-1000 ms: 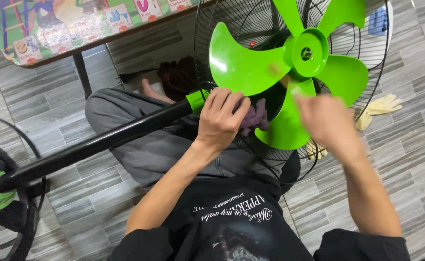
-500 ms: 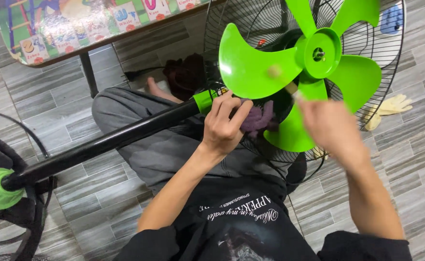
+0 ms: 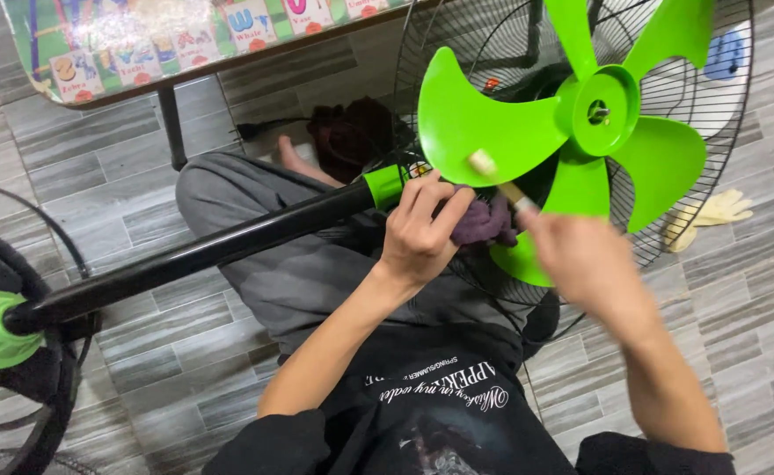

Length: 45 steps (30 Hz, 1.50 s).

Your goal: Cleaning the blades and motor of an electric fan using a cloth and a brush

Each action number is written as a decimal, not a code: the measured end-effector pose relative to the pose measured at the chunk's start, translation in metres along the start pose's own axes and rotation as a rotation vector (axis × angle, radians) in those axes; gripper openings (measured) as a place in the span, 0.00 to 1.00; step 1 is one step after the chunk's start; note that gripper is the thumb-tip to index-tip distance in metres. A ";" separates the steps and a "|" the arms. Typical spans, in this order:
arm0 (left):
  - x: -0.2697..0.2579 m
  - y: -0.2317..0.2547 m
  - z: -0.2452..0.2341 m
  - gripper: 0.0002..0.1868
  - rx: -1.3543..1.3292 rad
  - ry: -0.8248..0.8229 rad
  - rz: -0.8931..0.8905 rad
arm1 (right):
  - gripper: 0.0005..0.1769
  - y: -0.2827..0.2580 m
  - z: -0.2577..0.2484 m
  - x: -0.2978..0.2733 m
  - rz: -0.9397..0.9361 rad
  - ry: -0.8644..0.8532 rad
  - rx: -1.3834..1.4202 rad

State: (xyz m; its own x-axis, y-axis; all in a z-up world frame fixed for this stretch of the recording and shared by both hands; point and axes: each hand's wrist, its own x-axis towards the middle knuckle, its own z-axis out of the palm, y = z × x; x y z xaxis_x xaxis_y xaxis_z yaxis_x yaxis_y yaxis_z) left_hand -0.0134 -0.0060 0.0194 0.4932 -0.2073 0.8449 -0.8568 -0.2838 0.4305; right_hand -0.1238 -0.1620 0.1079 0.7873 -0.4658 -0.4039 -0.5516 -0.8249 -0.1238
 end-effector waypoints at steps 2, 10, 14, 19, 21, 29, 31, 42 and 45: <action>-0.005 0.002 -0.006 0.09 -0.088 -0.103 -0.080 | 0.39 0.011 -0.011 0.021 0.072 0.044 -0.061; -0.014 0.048 -0.030 0.17 -0.479 -0.017 -0.559 | 0.12 0.037 -0.023 0.062 -0.598 0.431 0.058; -0.046 0.068 -0.028 0.18 -1.053 -0.097 -1.059 | 0.20 0.044 -0.017 0.085 -0.756 0.413 0.113; -0.101 0.085 0.016 0.20 -1.388 0.007 -1.193 | 0.31 0.047 -0.007 0.106 -0.757 0.518 -0.082; -0.160 0.086 0.058 0.34 -1.693 0.110 -1.246 | 0.33 0.055 -0.004 0.116 -0.755 0.575 0.030; -0.085 0.058 0.106 0.17 -2.062 0.706 -1.395 | 0.27 0.063 -0.004 0.116 -0.735 0.498 0.256; -0.079 0.047 0.122 0.17 -2.103 0.742 -1.563 | 0.24 0.065 -0.005 0.116 -0.749 0.495 0.298; -0.027 0.002 0.157 0.34 -2.215 0.475 -1.592 | 0.27 0.063 0.015 0.135 -0.900 0.864 0.298; -0.021 -0.002 0.161 0.23 -2.163 0.555 -1.490 | 0.20 0.067 0.023 0.143 -0.833 0.909 0.194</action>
State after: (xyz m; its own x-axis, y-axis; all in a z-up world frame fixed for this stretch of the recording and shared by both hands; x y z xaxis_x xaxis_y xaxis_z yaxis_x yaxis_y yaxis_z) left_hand 0.0020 -0.1520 -0.0503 0.7595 -0.6191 -0.1997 0.5780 0.7831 -0.2294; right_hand -0.0545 -0.2769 0.0208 0.7791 0.0588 0.6241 0.2352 -0.9503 -0.2041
